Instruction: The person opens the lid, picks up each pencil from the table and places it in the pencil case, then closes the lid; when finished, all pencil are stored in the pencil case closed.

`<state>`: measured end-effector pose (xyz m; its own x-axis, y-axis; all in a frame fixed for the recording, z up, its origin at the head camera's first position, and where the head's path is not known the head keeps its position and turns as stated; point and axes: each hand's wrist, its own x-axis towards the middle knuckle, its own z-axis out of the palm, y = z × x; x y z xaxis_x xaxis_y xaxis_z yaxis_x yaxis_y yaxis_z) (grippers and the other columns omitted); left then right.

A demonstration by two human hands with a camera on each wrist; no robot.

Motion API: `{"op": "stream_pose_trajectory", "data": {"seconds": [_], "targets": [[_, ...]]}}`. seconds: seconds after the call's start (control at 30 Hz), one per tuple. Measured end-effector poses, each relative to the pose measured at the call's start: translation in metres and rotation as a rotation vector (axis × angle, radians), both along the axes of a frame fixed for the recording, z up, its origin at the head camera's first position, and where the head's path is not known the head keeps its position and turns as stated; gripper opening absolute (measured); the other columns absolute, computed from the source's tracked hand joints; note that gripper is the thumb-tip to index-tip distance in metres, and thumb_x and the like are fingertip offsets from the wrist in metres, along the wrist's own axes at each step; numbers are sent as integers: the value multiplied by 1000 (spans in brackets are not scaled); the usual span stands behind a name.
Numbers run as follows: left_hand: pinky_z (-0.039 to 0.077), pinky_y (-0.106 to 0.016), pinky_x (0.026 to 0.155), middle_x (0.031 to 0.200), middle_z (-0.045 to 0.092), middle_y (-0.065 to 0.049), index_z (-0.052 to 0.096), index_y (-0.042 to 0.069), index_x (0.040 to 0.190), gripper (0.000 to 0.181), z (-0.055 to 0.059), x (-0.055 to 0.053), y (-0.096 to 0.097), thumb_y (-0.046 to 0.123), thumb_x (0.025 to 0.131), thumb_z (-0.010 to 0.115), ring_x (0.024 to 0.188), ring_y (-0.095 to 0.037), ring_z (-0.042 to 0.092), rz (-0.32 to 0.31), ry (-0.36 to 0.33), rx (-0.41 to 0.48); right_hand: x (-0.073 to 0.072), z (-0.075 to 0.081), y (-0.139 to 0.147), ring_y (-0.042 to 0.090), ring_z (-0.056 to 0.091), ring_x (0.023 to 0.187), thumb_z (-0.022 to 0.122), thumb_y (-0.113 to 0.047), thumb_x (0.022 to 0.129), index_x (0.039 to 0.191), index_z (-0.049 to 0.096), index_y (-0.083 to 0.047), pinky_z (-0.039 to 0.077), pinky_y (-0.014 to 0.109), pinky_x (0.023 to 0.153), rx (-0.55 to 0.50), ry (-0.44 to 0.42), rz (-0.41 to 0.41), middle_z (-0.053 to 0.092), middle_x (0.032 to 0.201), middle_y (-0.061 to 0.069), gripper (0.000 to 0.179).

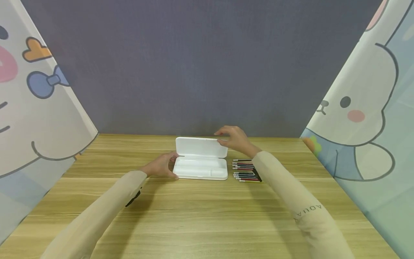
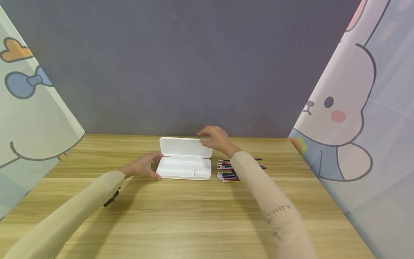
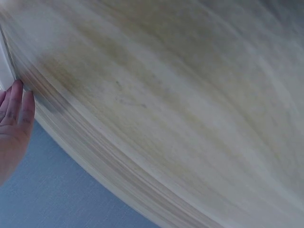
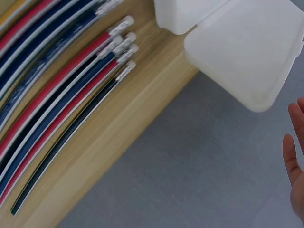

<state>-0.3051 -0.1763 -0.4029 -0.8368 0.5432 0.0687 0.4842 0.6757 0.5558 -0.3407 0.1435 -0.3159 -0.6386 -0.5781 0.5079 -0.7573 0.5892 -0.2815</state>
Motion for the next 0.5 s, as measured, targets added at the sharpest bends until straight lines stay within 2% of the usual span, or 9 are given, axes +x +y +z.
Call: {"op": "stream_pose_trajectory", "data": {"seconds": [0.17,0.37,0.5], "targets": [[46,-46,91,117,56,-15,46,0,121,79,-1,-1,1,29,59,85,107,-32,54,3,-1,-4,7,-4,16,19,63,86,70,-14,77,96,70,-8,50,37,80,13,-1,-16,69,94,5,19],[45,-46,92,117,56,-15,46,0,121,79,1,2,2,28,58,85,107,-32,54,18,-19,4,18,-15,35,24,63,84,71,-7,76,95,69,-3,51,40,77,-2,-17,6,69,92,8,19],[45,-47,92,115,58,-15,47,0,119,77,2,4,3,26,58,86,106,-32,54,16,-21,20,27,-23,48,23,63,84,70,-7,76,96,68,-4,52,41,76,35,-49,-30,69,95,8,20]]}}
